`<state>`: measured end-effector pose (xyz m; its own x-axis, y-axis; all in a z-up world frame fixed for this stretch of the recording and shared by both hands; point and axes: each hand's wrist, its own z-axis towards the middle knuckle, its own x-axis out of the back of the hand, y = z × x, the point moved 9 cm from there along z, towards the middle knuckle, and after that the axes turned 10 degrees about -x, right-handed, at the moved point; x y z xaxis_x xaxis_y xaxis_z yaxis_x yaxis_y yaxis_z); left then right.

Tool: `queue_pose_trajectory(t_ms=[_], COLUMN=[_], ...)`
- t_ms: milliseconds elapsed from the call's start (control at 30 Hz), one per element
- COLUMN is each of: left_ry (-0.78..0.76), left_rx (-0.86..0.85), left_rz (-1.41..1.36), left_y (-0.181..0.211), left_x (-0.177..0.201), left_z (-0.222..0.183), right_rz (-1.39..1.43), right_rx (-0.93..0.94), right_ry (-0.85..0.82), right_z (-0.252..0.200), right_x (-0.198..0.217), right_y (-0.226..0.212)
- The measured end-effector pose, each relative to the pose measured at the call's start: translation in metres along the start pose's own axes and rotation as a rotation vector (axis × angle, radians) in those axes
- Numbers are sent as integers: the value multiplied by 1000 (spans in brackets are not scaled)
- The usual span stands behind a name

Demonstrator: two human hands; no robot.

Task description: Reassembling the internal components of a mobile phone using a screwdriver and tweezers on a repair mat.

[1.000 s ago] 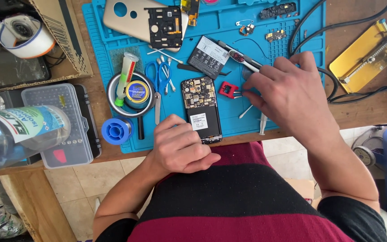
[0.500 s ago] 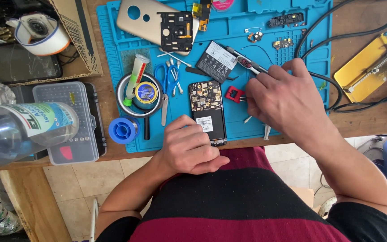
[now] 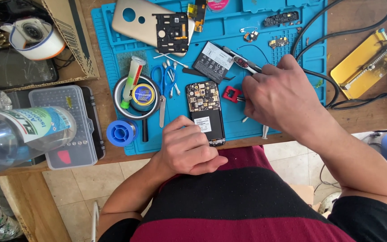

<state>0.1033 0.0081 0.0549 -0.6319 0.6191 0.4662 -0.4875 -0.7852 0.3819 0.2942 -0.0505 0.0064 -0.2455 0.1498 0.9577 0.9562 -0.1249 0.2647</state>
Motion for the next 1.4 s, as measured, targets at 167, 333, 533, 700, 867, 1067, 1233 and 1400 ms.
queue_pose_trajectory(t_ms=[167, 333, 533, 700, 867, 1067, 1233, 1400], left_ry=[15, 17, -47, -181, -210, -236, -229, -116], left_rx=[1, 6, 48, -24, -11, -22, -23, 39], left_rz=[-5, -10, 30, 106, 73, 123, 156, 63], left_y=[-1, -1, -4, 3, 4, 4, 3, -2], left_x=[1, 0, -9, -27, -31, -39, -40, -30], left_z=[2, -1, 12, 32, 38, 40, 37, 22], right_rz=[11, 84, 427, 846, 1016, 1102, 1136, 1030], right_rx=[4, -61, -70, 57, 42, 44, 44, -101], right_ry=[13, -41, -56, -95, -95, -91, -79, -41], right_z=[-4, -23, -47, -48, -54, -60, -62, -66], right_x=[4, 22, 51, 44, 43, 40, 39, 27], right_y=[6, 32, 20, -15, -9, -1, 2, 12])
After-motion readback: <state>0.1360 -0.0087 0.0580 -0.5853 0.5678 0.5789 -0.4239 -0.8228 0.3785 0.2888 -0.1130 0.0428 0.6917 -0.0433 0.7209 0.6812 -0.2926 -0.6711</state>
